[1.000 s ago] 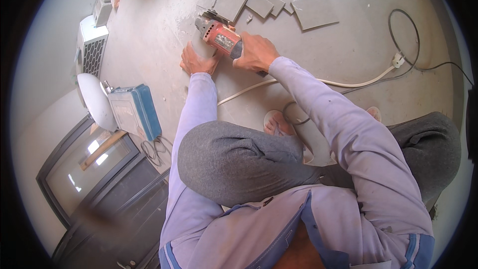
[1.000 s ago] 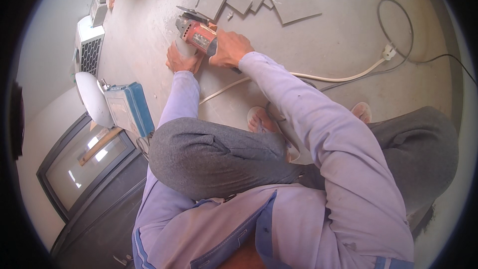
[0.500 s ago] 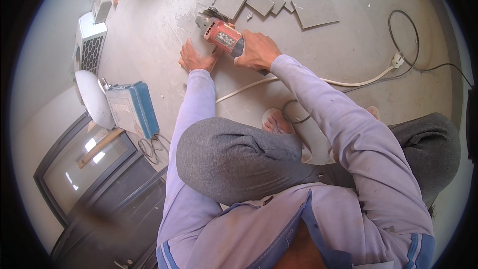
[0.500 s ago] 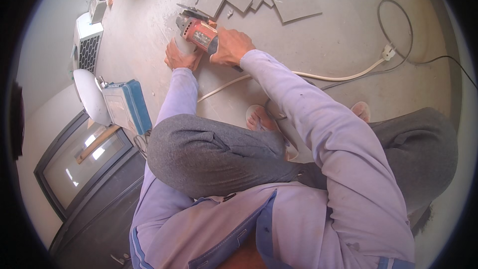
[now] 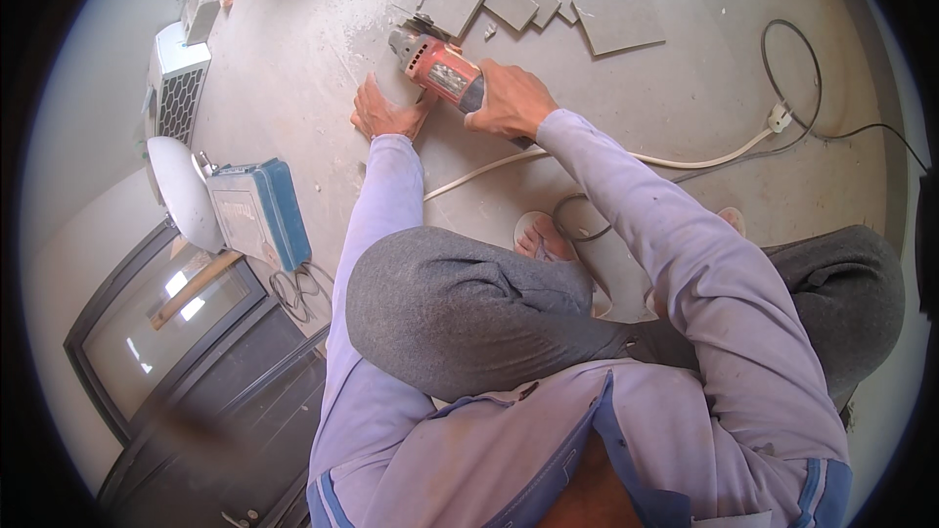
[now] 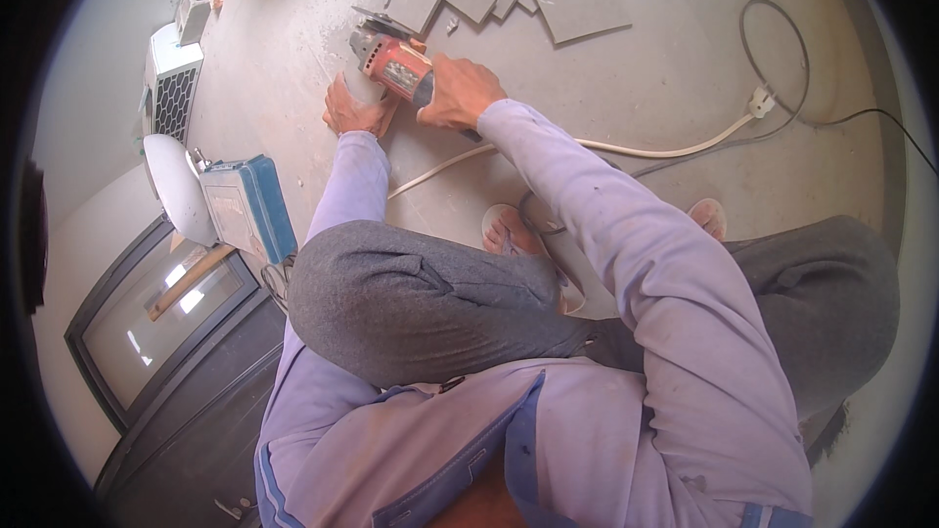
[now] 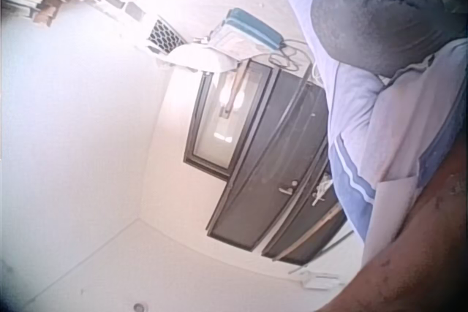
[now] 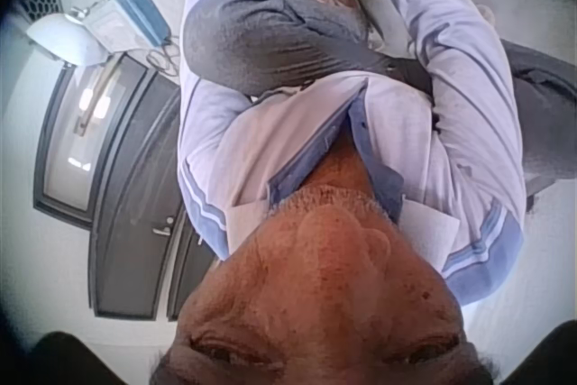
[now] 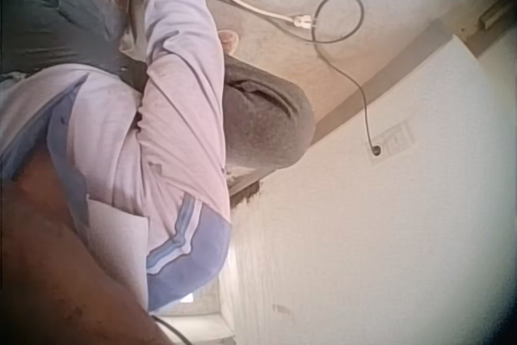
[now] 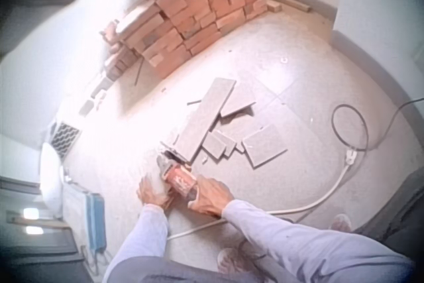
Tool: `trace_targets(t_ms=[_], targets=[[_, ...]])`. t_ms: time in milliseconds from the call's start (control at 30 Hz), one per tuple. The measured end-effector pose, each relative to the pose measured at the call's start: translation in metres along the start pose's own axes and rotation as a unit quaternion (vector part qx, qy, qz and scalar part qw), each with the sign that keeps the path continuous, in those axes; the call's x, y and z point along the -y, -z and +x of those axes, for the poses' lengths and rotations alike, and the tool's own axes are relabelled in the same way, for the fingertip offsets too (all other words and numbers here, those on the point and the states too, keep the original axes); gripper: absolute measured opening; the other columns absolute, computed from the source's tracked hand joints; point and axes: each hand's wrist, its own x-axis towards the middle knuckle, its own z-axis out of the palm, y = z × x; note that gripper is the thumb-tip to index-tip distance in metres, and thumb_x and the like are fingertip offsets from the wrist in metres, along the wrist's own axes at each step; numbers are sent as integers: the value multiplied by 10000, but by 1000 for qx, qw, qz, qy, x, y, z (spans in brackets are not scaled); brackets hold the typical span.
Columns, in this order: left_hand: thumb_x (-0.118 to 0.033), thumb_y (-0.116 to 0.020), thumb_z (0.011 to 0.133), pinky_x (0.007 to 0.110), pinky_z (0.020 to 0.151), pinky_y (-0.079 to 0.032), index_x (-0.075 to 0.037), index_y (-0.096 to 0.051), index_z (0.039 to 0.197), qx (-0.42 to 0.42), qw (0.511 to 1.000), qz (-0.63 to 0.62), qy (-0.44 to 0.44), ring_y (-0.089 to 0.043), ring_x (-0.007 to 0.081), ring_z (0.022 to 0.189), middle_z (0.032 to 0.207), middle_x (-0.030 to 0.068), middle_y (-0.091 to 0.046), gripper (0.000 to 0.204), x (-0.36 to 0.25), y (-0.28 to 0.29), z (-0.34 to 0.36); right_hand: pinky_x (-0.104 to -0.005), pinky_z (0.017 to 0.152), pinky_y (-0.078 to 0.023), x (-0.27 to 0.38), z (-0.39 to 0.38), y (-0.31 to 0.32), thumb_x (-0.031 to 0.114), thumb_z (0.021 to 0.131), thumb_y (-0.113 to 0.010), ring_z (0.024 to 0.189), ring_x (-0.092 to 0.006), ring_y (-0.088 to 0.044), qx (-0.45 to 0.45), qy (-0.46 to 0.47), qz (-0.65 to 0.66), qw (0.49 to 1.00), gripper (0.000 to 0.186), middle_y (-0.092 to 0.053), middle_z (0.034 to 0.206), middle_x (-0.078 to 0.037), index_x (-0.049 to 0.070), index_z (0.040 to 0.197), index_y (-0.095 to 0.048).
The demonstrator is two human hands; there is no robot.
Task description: The person picks up a rectangular ceramic tile from a wooden stand and moves to a work area on the floor. They then sit cross-legged and use a handheld angle grinder to cut the tile into smaller pieces.
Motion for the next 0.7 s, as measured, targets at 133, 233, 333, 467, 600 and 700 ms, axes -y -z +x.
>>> trace_targets(t_ms=[133, 233, 333, 467, 600, 700], targets=[[-630, -867, 520, 494, 1105, -282, -38, -450, 1408, 12, 1000, -1, 4, -451, 302, 1318, 1351, 151, -544, 1145, -1, 0, 1, -460, 823, -549, -1, 1, -1, 304, 614, -714, 909, -419, -688, 7, -12, -6, 1000, 578, -696, 955, -261, -34, 1064, -582], [-618, -869, 522, 492, 1108, -282, -38, -452, 1404, -1, 1000, -4, -2, -452, 303, 1315, 1344, 150, -547, 1135, -1, -1, -1, -457, 827, -548, -3, -1, -1, 310, 618, -717, 913, -420, -688, 9, -14, -4, 1000, 583, -696, 967, -262, -36, 1069, -586], [-613, -870, 522, 492, 1112, -278, -39, -453, 1404, 4, 1000, -7, 2, -453, 304, 1314, 1335, 152, -550, 1131, -1, 0, -1, -451, 834, -545, -2, -8, 0, 316, 617, -726, 925, -421, -685, 1, -22, 10, 1000, 600, -694, 983, -268, -39, 1081, -590], [-608, -876, 520, 489, 1129, -260, -46, -426, 1430, 5, 1000, -19, 19, -426, 301, 1337, 1362, 155, -527, 1161, -11, 9, -8, -435, 848, -540, -3, -17, 14, 338, 611, -747, 949, -410, -680, -27, -26, 56, 998, 672, -682, 1013, -280, -49, 1136, -583], [-609, -897, 475, 489, 1113, -299, -51, -454, 1416, -27, 999, 1, -35, -477, 331, 1295, 1344, 172, -545, 1180, 8, -9, 5, -384, 848, -528, -22, -18, 53, 331, 583, -809, 891, -342, -663, -106, 23, 150, 983, 831, -668, 1034, -206, -38, 1272, -525], [-597, -914, 456, 497, 1116, -317, -43, -462, 1401, -35, 998, 12, -42, -483, 347, 1280, 1367, 192, -517, 1186, 6, -5, 2, -332, 726, -561, -39, -20, 83, 200, 664, -808, 785, -222, -663, -100, 62, 310, 943, 718, -628, 1014, -110, 4, 1283, -503]])
